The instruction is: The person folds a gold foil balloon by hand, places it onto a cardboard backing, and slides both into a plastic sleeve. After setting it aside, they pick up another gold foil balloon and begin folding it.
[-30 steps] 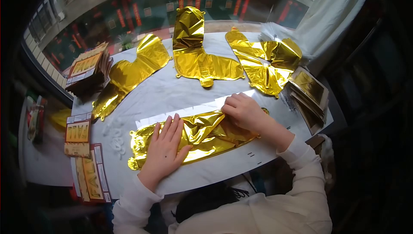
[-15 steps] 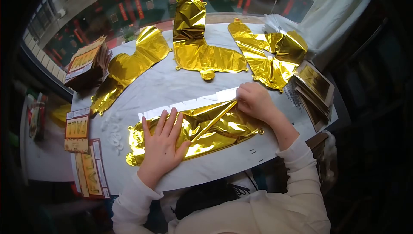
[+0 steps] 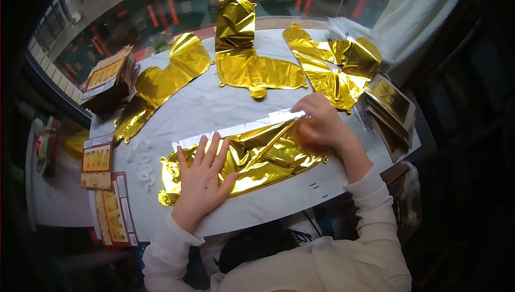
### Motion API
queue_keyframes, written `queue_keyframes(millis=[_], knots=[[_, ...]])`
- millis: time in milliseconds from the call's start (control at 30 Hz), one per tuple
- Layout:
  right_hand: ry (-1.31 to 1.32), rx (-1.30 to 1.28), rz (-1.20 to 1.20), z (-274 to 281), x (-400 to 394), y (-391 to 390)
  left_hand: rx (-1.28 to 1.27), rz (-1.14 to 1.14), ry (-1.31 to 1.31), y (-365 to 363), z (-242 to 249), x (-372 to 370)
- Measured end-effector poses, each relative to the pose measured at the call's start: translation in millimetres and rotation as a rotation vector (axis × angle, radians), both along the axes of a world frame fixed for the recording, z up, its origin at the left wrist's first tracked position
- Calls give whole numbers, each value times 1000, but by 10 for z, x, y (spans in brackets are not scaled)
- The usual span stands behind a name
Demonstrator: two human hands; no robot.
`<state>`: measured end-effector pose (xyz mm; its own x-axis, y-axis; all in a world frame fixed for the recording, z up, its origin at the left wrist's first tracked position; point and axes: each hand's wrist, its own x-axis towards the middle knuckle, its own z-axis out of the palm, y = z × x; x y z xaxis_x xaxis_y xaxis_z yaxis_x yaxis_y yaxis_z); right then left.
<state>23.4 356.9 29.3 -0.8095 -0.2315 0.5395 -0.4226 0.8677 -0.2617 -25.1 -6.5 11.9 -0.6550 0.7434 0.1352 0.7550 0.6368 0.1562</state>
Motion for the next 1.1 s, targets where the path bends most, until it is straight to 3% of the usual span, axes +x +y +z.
queue_keyframes(millis=[100,200,333,567,967,1067,1100], knots=[[-189,-20,306,29,-29,-294,4,1,-8,12,-13,-5],[-380,116,416,-58,-47,-501,20,-3,-30,4,-36,-16],[-443,227,401,-183,-57,-558,21,-1,-64,9,-23,-15],[-466,245,278,-181,-57,-465,-10,24,-68,3,-38,-25],[-448,233,268,-197,-58,-420,-1,40,-123,-38,38,-63],[-481,206,267,-173,-48,-432,316,51,-190,-118,140,-168],[-477,201,287,-170,-45,-440,309,70,-187,-176,156,-209]])
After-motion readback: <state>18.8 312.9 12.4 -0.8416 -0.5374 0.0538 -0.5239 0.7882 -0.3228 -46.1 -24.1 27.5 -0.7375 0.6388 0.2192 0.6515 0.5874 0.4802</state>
